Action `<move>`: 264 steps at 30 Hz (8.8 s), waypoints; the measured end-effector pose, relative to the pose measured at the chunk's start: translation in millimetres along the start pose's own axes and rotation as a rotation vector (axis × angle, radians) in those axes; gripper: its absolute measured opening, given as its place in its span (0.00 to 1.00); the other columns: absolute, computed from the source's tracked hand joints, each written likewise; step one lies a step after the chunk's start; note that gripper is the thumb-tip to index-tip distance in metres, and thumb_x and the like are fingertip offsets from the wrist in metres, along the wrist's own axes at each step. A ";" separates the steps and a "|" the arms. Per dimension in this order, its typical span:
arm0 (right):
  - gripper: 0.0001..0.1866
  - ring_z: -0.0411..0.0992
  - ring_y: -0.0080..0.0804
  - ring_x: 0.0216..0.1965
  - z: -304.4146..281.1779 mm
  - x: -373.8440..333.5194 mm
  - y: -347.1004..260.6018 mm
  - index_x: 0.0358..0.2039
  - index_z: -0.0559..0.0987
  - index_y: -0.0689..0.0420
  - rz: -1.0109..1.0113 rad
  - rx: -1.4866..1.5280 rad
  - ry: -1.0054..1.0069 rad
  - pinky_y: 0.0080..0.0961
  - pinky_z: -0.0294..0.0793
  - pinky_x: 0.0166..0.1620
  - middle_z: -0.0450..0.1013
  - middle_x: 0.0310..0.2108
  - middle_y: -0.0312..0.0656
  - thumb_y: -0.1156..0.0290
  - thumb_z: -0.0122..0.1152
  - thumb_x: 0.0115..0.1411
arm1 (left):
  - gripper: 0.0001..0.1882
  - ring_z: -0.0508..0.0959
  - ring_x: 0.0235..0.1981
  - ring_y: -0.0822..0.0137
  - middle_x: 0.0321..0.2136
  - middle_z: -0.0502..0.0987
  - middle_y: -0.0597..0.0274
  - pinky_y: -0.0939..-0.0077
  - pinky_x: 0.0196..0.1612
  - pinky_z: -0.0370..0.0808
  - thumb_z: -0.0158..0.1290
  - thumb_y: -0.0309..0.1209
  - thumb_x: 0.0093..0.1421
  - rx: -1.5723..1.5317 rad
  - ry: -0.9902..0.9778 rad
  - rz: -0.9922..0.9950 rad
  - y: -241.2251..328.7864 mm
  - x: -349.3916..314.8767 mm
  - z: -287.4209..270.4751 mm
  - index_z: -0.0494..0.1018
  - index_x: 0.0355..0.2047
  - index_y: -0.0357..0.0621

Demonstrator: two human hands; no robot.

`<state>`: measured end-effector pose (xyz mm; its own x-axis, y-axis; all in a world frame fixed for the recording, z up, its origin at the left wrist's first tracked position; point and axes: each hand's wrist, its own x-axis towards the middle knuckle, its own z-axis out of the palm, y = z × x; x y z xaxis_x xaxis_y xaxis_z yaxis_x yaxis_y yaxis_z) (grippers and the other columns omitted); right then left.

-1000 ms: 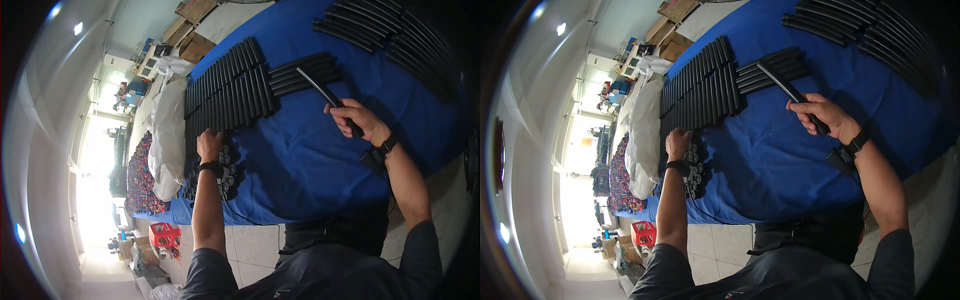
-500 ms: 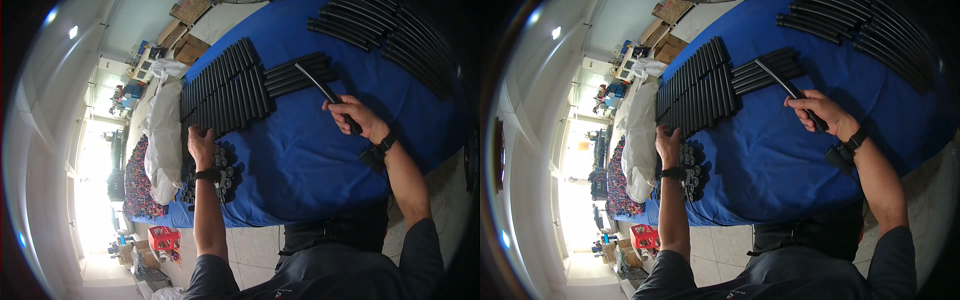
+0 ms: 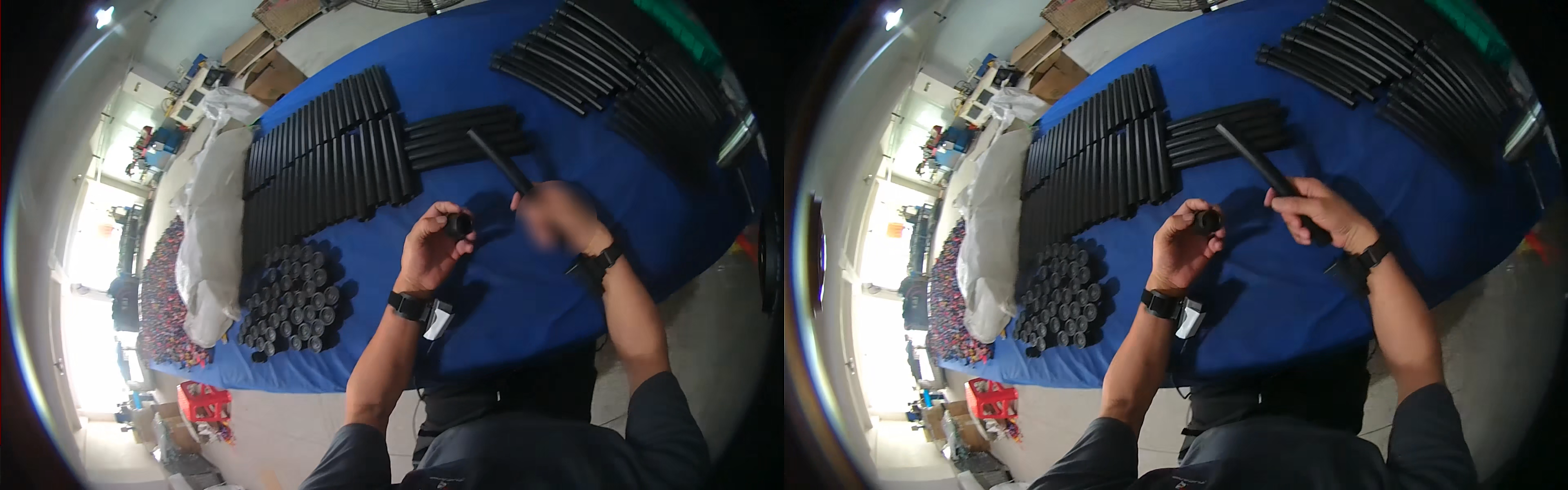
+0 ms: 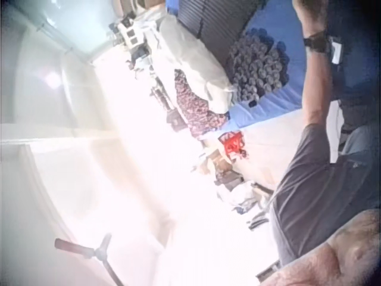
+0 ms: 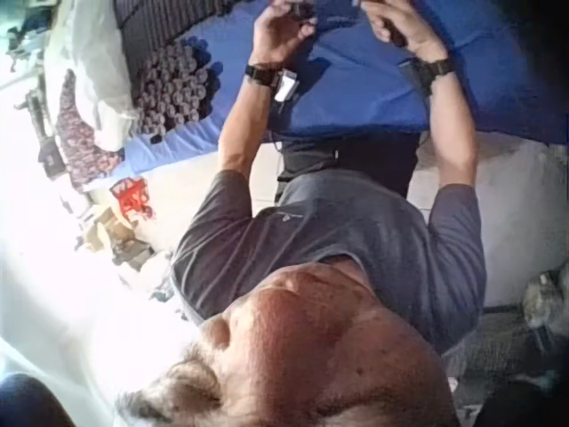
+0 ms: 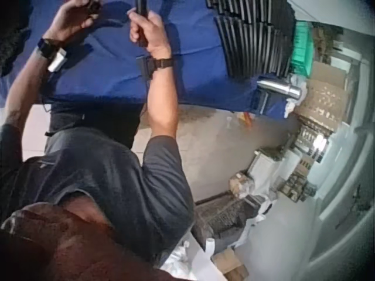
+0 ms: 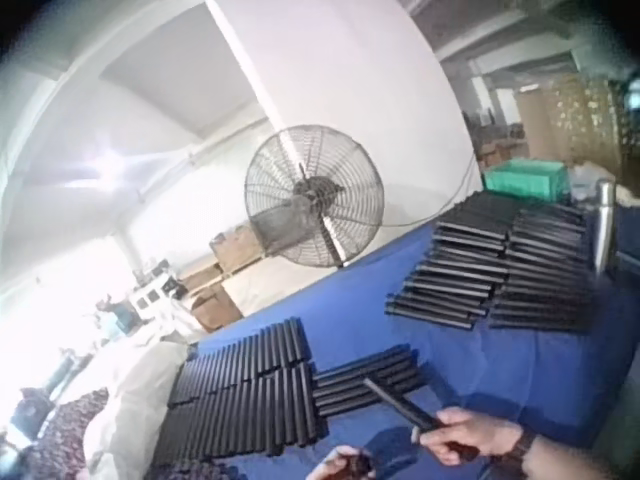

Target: The person repeatedly picks up a black cylindrical pipe and a small circular cap from a blue table. They insert the cap into the open end of the pipe, rotate the assembly to check the fit, and then place the completed unit back onto the table among other similar items.

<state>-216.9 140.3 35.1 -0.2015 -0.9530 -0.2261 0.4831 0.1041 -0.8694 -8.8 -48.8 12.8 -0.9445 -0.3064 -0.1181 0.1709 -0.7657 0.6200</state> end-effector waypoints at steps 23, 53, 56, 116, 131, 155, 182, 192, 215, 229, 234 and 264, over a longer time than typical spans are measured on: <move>0.20 0.75 0.25 0.41 57.6 -118.6 39.7 0.43 0.75 0.61 -0.058 -0.930 0.396 0.26 0.75 0.47 0.77 0.37 0.38 0.67 0.77 0.57 | 0.32 0.76 0.21 0.73 0.24 0.79 0.61 0.78 0.24 0.72 0.71 0.27 0.52 0.111 -0.644 -0.264 -22.1 -22.7 16.6 0.77 0.58 0.36; 0.08 0.78 0.30 0.41 83.5 -100.9 9.4 0.44 0.80 0.61 -0.480 0.090 0.644 0.30 0.79 0.48 0.79 0.40 0.40 0.71 0.62 0.69 | 0.24 0.75 0.22 0.74 0.24 0.77 0.62 0.80 0.24 0.73 0.55 0.28 0.68 0.049 -0.294 -0.155 -34.6 -10.3 8.7 0.71 0.64 0.41; 0.12 0.79 0.40 0.50 50.9 -106.2 26.0 0.46 0.80 0.62 -0.310 0.703 0.451 0.38 0.83 0.55 0.81 0.44 0.46 0.67 0.62 0.69 | 0.26 0.75 0.22 0.74 0.26 0.77 0.61 0.80 0.25 0.73 0.54 0.25 0.68 0.103 -0.410 -0.128 -37.0 -10.8 13.7 0.69 0.66 0.45; 0.23 0.71 0.23 0.22 103.5 -125.3 64.0 0.67 0.65 0.58 0.142 0.010 0.301 0.20 0.71 0.19 0.72 0.31 0.40 0.62 0.49 0.76 | 0.25 0.67 0.21 0.75 0.27 0.72 0.64 0.82 0.20 0.61 0.49 0.55 0.71 -0.220 -0.002 0.090 -29.4 -3.5 -4.2 0.76 0.40 0.44; 0.27 0.70 0.22 0.20 137.3 -101.8 75.8 0.67 0.64 0.59 0.212 0.113 0.162 0.19 0.71 0.19 0.71 0.29 0.38 0.56 0.47 0.76 | 0.30 0.68 0.20 0.78 0.26 0.73 0.66 0.83 0.17 0.61 0.42 0.62 0.71 -0.013 0.055 0.140 -31.9 -5.2 1.0 0.74 0.36 0.46; 0.26 0.66 0.19 0.16 145.0 -101.7 61.0 0.68 0.65 0.59 0.215 -0.251 0.312 0.17 0.65 0.16 0.69 0.25 0.37 0.59 0.48 0.76 | 0.25 0.71 0.23 0.75 0.21 0.73 0.66 0.77 0.28 0.65 0.44 0.48 0.75 0.248 0.285 0.312 -38.2 -8.7 14.7 0.74 0.27 0.43; 0.32 0.75 0.26 0.26 137.0 -109.2 68.9 0.71 0.62 0.61 0.094 -0.729 0.296 0.27 0.77 0.30 0.73 0.30 0.44 0.66 0.59 0.71 | 0.35 0.71 0.22 0.66 0.20 0.71 0.66 0.67 0.31 0.73 0.45 0.68 0.66 -0.360 0.269 0.102 -10.7 -5.2 -5.8 0.77 0.35 0.45; 0.35 0.79 0.59 0.34 148.1 -100.3 81.2 0.72 0.56 0.63 -0.071 -1.099 0.261 0.38 0.76 0.37 0.76 0.33 0.63 0.72 0.59 0.70 | 0.32 0.63 0.15 0.73 0.14 0.61 0.70 0.74 0.21 0.63 0.43 0.64 0.70 -0.249 0.402 0.178 -17.6 -10.5 4.8 0.71 0.27 0.47; 0.31 0.62 0.18 0.12 124.8 -110.9 81.9 0.70 0.62 0.55 0.333 0.370 0.118 0.17 0.61 0.12 0.69 0.24 0.39 0.53 0.52 0.74 | 0.23 0.74 0.17 0.70 0.16 0.71 0.66 0.73 0.22 0.75 0.53 0.52 0.70 -0.221 0.161 0.167 -20.6 -7.5 0.1 0.75 0.31 0.44; 0.28 0.64 0.18 0.15 135.8 -102.1 82.1 0.67 0.67 0.58 0.263 -0.077 0.280 0.16 0.62 0.16 0.69 0.23 0.36 0.60 0.58 0.71 | 0.26 0.68 0.15 0.72 0.15 0.68 0.68 0.74 0.20 0.69 0.54 0.55 0.69 -0.187 0.320 0.167 -18.2 -8.8 2.3 0.71 0.28 0.44; 0.27 0.64 0.15 0.21 140.3 -103.5 88.5 0.64 0.68 0.64 0.002 -0.901 0.422 0.16 0.64 0.22 0.74 0.29 0.36 0.73 0.62 0.66 | 0.27 0.70 0.17 0.71 0.17 0.69 0.67 0.73 0.23 0.71 0.52 0.57 0.69 -0.150 0.319 0.185 -13.3 -11.8 4.8 0.73 0.30 0.43; 0.20 0.76 0.58 0.26 102.6 -146.0 102.7 0.53 0.69 0.60 -0.326 -1.191 0.429 0.46 0.74 0.30 0.77 0.28 0.53 0.60 0.59 0.70 | 0.15 0.68 0.18 0.76 0.20 0.75 0.63 0.79 0.21 0.62 0.55 0.33 0.69 0.711 0.364 0.291 -27.4 -42.0 -7.2 0.72 0.25 0.43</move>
<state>-50.5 260.9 23.8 -0.5260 -0.8391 0.1385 -0.6405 0.2837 -0.7136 28.2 -19.0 -4.8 -0.7202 -0.6923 -0.0454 0.0611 -0.1286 0.9898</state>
